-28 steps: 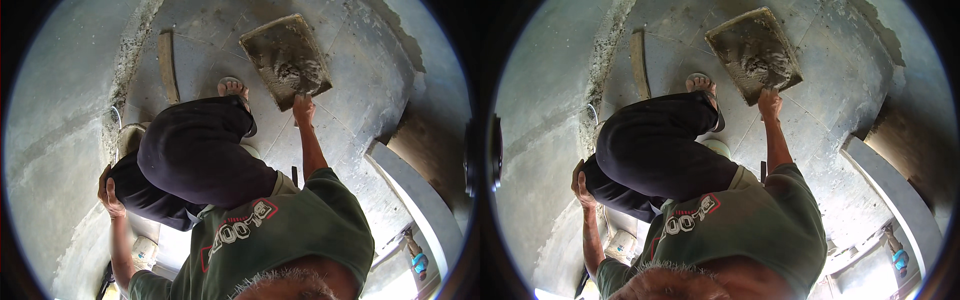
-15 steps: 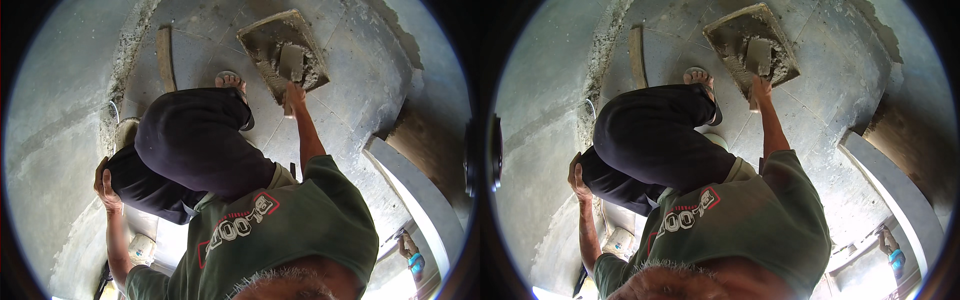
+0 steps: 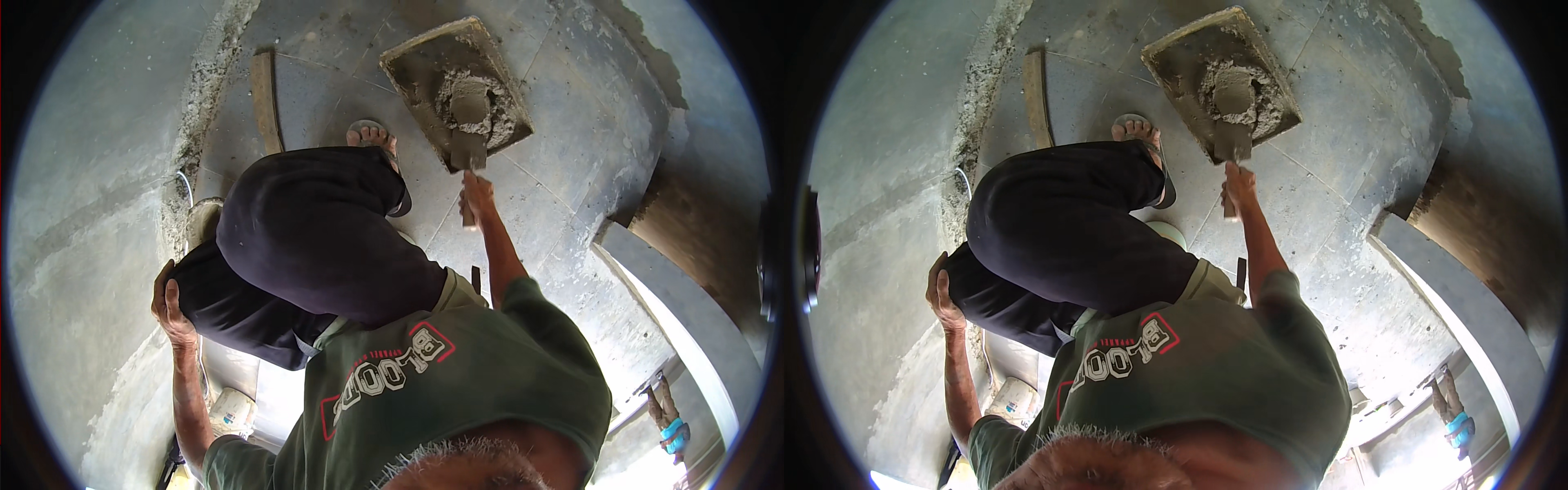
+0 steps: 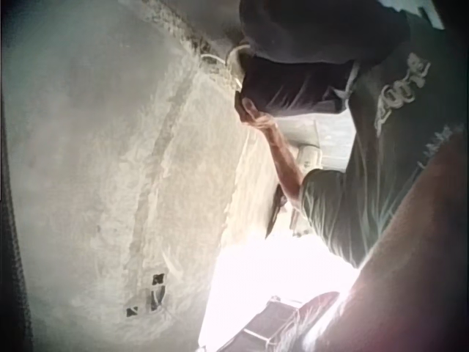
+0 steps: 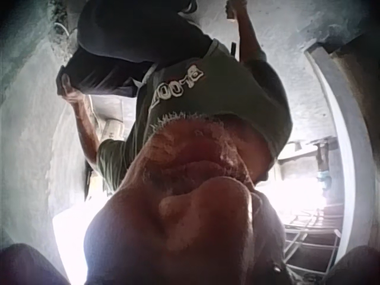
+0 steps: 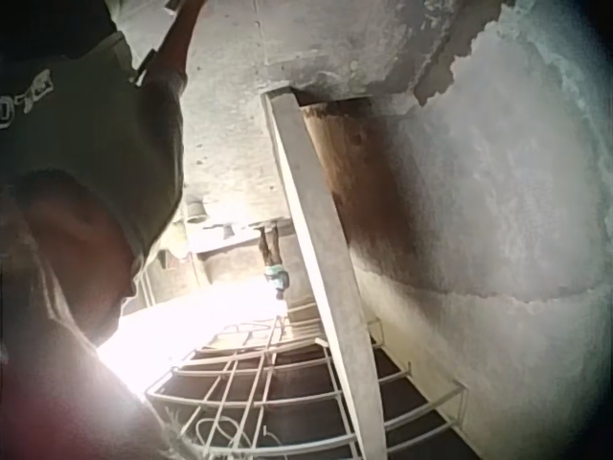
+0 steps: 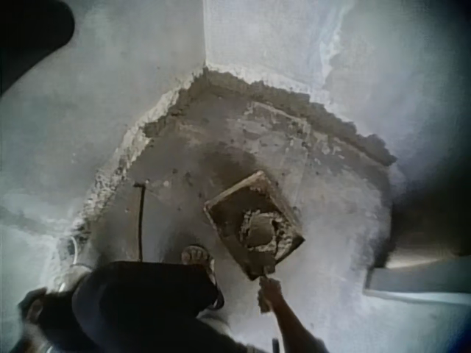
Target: The recorder uses a trowel to apply mortar onto a tiled floor and smooth it into gaps.
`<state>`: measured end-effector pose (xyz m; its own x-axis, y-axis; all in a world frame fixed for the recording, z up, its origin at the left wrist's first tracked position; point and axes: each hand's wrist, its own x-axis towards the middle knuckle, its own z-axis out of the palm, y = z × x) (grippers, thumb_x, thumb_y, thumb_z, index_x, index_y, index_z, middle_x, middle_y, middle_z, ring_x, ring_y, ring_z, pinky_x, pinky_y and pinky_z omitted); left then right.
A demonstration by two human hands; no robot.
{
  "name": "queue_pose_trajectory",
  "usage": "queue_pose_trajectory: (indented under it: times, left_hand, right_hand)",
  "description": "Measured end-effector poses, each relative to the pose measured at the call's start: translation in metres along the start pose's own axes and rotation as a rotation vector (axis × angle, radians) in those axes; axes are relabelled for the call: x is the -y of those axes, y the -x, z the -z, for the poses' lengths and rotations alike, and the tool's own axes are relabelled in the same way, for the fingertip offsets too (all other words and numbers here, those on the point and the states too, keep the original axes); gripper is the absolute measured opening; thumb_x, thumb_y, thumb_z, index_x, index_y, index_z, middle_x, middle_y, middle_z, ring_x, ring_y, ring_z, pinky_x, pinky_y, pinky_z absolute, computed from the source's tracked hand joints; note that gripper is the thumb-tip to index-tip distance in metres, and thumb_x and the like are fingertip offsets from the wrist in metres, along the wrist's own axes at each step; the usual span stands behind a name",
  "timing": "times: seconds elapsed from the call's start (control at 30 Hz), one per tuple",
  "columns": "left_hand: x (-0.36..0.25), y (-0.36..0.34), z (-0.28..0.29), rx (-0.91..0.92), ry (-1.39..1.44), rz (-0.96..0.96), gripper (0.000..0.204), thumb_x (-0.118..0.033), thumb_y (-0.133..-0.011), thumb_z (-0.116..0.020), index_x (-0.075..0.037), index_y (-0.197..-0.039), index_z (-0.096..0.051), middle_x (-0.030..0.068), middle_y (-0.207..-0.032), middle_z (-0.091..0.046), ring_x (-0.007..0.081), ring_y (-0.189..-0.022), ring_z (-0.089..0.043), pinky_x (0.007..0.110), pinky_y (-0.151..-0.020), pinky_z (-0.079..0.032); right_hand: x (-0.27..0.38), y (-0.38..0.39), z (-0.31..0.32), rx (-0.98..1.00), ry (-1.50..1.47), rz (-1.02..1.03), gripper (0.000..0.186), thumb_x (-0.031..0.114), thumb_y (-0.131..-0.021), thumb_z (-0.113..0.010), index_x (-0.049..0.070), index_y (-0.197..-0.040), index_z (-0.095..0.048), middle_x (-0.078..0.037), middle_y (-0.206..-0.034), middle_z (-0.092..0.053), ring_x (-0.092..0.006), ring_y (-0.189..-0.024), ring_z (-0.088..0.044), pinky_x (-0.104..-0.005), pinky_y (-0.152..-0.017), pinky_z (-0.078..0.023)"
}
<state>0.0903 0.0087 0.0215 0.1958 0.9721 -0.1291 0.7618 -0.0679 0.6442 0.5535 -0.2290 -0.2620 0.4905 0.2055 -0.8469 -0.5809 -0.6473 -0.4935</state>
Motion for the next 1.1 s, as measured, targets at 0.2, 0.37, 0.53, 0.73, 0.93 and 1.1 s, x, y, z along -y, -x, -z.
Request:
queue_pose_trajectory:
  times: [0.2, 0.37, 0.53, 0.73, 0.93, 1.1]
  left_hand:
    - [-0.001, 0.005, 0.004, -0.022, -0.096, -0.032, 0.050, -0.035, -0.096, -0.041, 0.007, -0.117, -0.060, 0.0179, -0.106, -0.066, 0.0239, -0.097, -0.061, 0.033, -0.091, -0.044]
    - [0.000, -0.002, 0.002, 0.016, -0.071, 0.000, 0.052, -0.039, -0.093, -0.047, 0.005, -0.117, -0.061, 0.0169, -0.102, -0.068, 0.0230, -0.095, -0.062, 0.033, -0.091, -0.045]
    - [0.001, 0.002, 0.003, -0.016, -0.073, -0.021, 0.052, -0.040, -0.093, -0.048, 0.005, -0.116, -0.062, 0.0168, -0.103, -0.068, 0.0241, -0.097, -0.062, 0.033, -0.092, -0.044]
    - [-0.002, 0.008, 0.005, -0.050, -0.084, 0.023, 0.052, -0.041, -0.092, -0.050, 0.004, -0.115, -0.062, 0.0179, -0.103, -0.067, 0.0250, -0.099, -0.061, 0.034, -0.091, -0.044]
    - [-0.007, 0.004, 0.008, -0.089, -0.131, -0.036, 0.056, -0.046, -0.089, -0.052, 0.004, -0.112, -0.063, 0.0220, -0.103, -0.067, 0.0300, -0.099, -0.063, 0.036, -0.089, -0.046]
    - [-0.011, 0.002, 0.007, -0.074, -0.152, -0.010, 0.054, -0.044, -0.089, -0.052, 0.004, -0.113, -0.063, 0.0196, -0.100, -0.067, 0.0271, -0.096, -0.063, 0.034, -0.088, -0.046]
  right_hand:
    - [-0.011, -0.041, 0.000, -0.090, 0.126, 0.384, 0.031, 0.034, -0.086, -0.068, 0.006, -0.085, -0.056, -0.003, -0.059, -0.052, -0.0145, -0.045, -0.053, -0.0335, -0.038, -0.044]
    - [-0.034, -0.049, 0.019, -0.386, 0.379, 0.949, 0.029, 0.026, -0.083, -0.069, 0.001, -0.078, -0.056, -0.012, -0.056, -0.056, -0.0209, -0.042, -0.055, -0.0352, -0.040, -0.045]
    - [-0.007, -0.034, 0.025, -0.038, 0.159, 0.367, 0.021, 0.022, -0.083, -0.061, 0.003, -0.076, -0.055, -0.005, -0.053, -0.050, -0.0162, -0.042, -0.051, -0.0336, -0.038, -0.043]
    - [0.057, 0.023, -0.004, 0.150, -0.080, 0.359, 0.020, 0.026, -0.085, -0.057, 0.006, -0.088, -0.054, -0.003, -0.059, -0.049, -0.0152, -0.043, -0.048, -0.0321, -0.037, -0.040]
    - [0.139, 0.013, -0.095, 0.597, -0.369, 0.271, 0.031, 0.031, -0.087, -0.049, 0.006, -0.106, -0.051, -0.004, -0.068, -0.048, -0.0155, -0.050, -0.047, -0.0332, -0.044, -0.041]
    - [0.208, -0.007, -0.189, 1.029, -0.667, 0.299, 0.035, 0.027, -0.085, -0.051, 0.003, -0.110, -0.051, -0.007, -0.072, -0.049, -0.0175, -0.054, -0.048, -0.0339, -0.046, -0.041]
